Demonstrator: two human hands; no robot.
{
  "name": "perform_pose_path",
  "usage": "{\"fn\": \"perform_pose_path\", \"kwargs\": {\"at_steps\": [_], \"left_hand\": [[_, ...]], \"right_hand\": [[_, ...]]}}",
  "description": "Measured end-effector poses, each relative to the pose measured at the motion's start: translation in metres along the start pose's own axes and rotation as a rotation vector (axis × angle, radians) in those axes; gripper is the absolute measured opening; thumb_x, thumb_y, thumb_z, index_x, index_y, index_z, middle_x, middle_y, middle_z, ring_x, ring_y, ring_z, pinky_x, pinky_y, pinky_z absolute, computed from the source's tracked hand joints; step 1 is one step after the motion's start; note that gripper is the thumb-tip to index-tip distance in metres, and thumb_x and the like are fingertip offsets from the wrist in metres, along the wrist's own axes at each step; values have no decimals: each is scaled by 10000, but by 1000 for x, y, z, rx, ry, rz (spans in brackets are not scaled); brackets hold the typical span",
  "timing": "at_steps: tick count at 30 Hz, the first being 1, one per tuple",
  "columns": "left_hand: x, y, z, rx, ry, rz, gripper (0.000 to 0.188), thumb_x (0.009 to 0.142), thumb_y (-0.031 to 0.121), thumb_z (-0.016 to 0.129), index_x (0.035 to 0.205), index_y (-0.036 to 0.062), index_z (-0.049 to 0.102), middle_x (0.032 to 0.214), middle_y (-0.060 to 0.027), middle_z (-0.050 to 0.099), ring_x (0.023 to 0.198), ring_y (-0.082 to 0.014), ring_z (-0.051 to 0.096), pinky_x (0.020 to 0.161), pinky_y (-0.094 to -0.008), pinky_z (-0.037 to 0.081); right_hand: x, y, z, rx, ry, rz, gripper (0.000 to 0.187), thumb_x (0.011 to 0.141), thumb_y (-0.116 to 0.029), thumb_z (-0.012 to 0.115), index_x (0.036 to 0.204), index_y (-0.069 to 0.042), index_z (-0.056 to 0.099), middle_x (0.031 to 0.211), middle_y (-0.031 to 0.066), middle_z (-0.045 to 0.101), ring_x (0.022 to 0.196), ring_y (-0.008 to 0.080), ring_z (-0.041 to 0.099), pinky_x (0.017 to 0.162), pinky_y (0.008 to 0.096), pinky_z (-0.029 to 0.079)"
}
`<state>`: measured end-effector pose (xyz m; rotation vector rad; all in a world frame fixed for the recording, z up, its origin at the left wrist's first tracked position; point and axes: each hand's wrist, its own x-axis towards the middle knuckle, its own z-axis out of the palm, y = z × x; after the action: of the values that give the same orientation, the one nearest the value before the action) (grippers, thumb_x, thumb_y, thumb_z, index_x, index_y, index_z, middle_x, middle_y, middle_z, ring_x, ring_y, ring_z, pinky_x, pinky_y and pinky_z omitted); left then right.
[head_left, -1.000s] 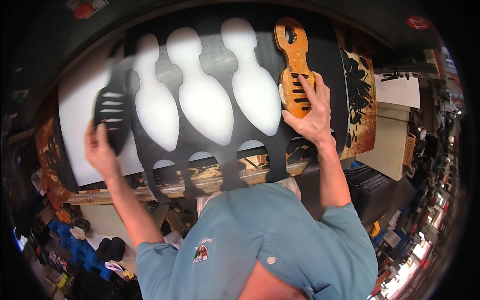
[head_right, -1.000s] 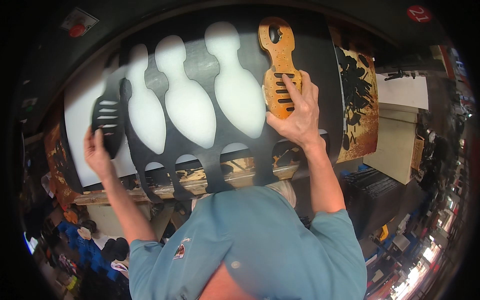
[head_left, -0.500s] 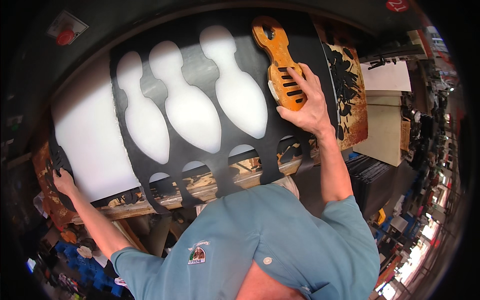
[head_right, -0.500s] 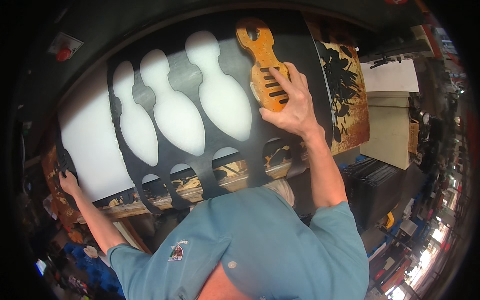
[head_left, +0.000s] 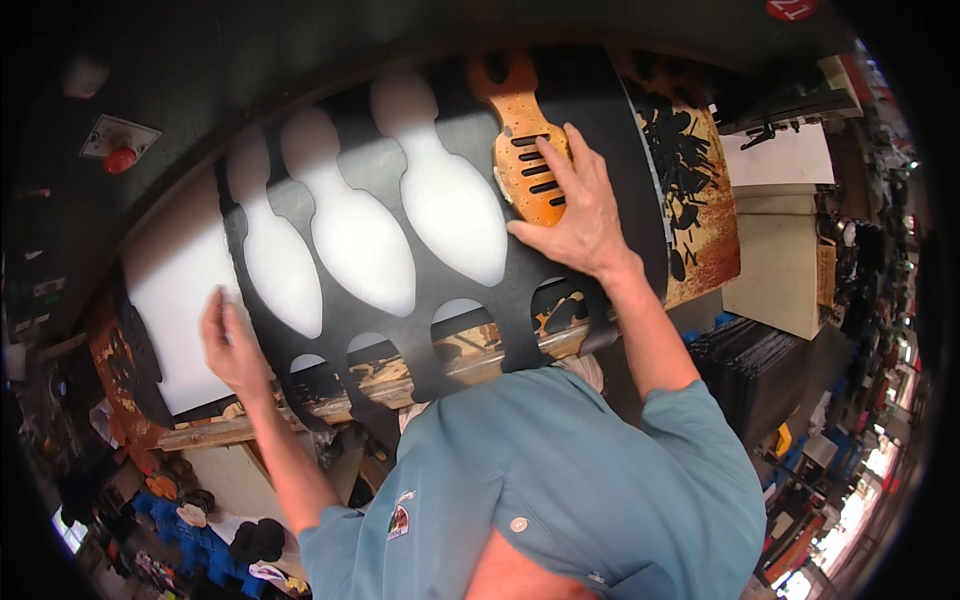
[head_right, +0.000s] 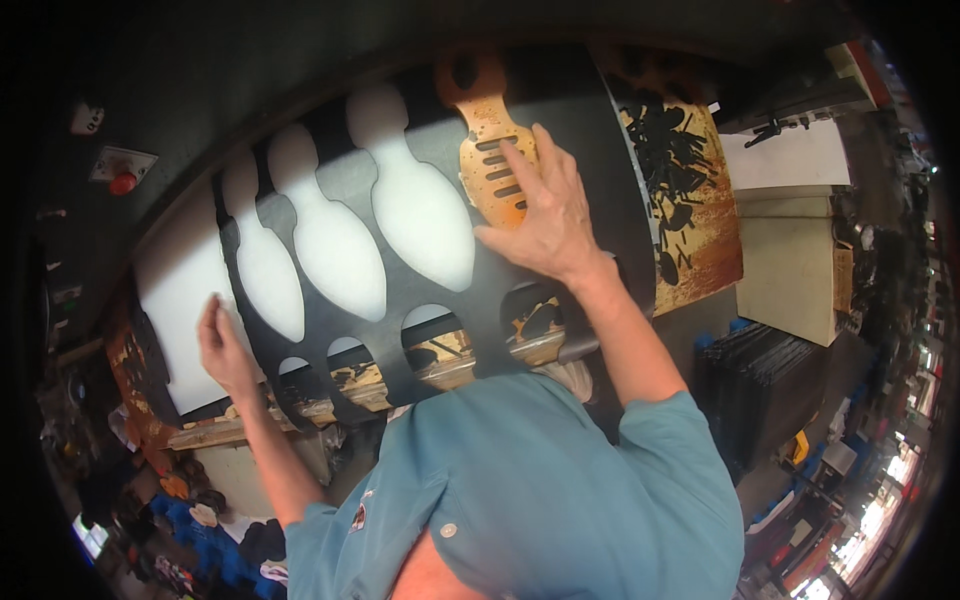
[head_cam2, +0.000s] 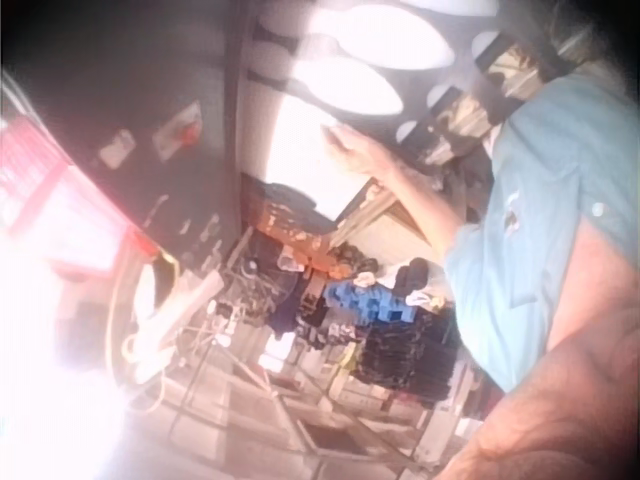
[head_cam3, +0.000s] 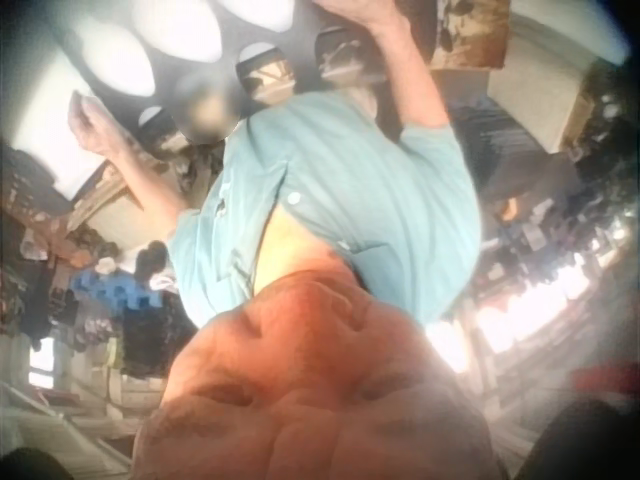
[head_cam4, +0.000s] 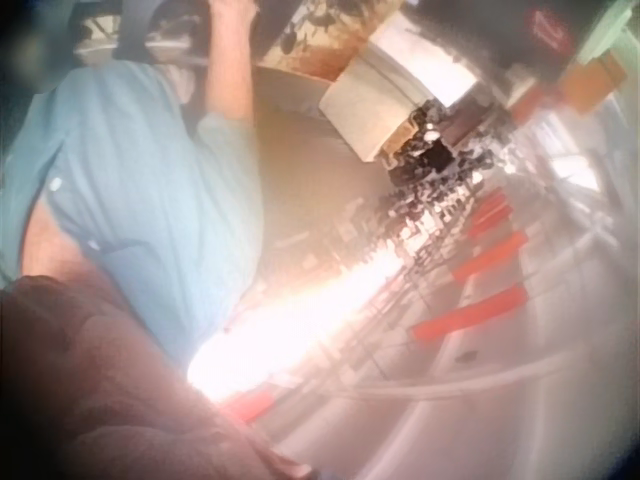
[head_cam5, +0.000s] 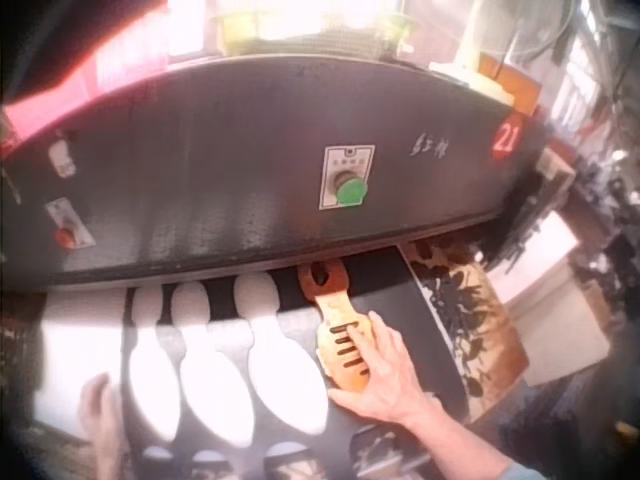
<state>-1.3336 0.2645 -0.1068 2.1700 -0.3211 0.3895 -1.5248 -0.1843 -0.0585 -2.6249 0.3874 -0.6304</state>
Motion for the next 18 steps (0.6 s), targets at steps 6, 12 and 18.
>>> {"fn": "perform_pose_path", "kwargs": {"at_steps": [6, 12, 18], "left_hand": [[-123, 136, 47, -302, -338, 229, 227, 938, -91, 700, 1149, -13, 734, 1099, -152, 768, 1014, -293, 708, 899, -374, 570], [-160, 146, 85, -130, -285, 484, 326, 816, -101, 787, 1103, 37, 719, 1032, -110, 704, 859, -335, 633, 737, -428, 526], [-160, 142, 85, -144, -228, 514, 326, 827, -97, 785, 1113, 37, 703, 1025, -113, 708, 866, -334, 639, 735, -428, 532]], "right_hand": [[-12, -6, 10, 17, 92, 23, 789, 676, -260, 834, 1410, -10, 686, 1562, 355, 459, 1328, 502, 520, 1132, 539, 485], [-14, -3, 10, 36, 99, -11, 836, 684, -287, 877, 1433, 13, 656, 1553, 340, 474, 1361, 504, 510, 1142, 530, 479], [-32, -9, -16, 191, 312, -78, 611, 778, -175, 884, 1330, 11, 698, 1314, 194, 668, 1199, 361, 653, 1038, 441, 544]]}}
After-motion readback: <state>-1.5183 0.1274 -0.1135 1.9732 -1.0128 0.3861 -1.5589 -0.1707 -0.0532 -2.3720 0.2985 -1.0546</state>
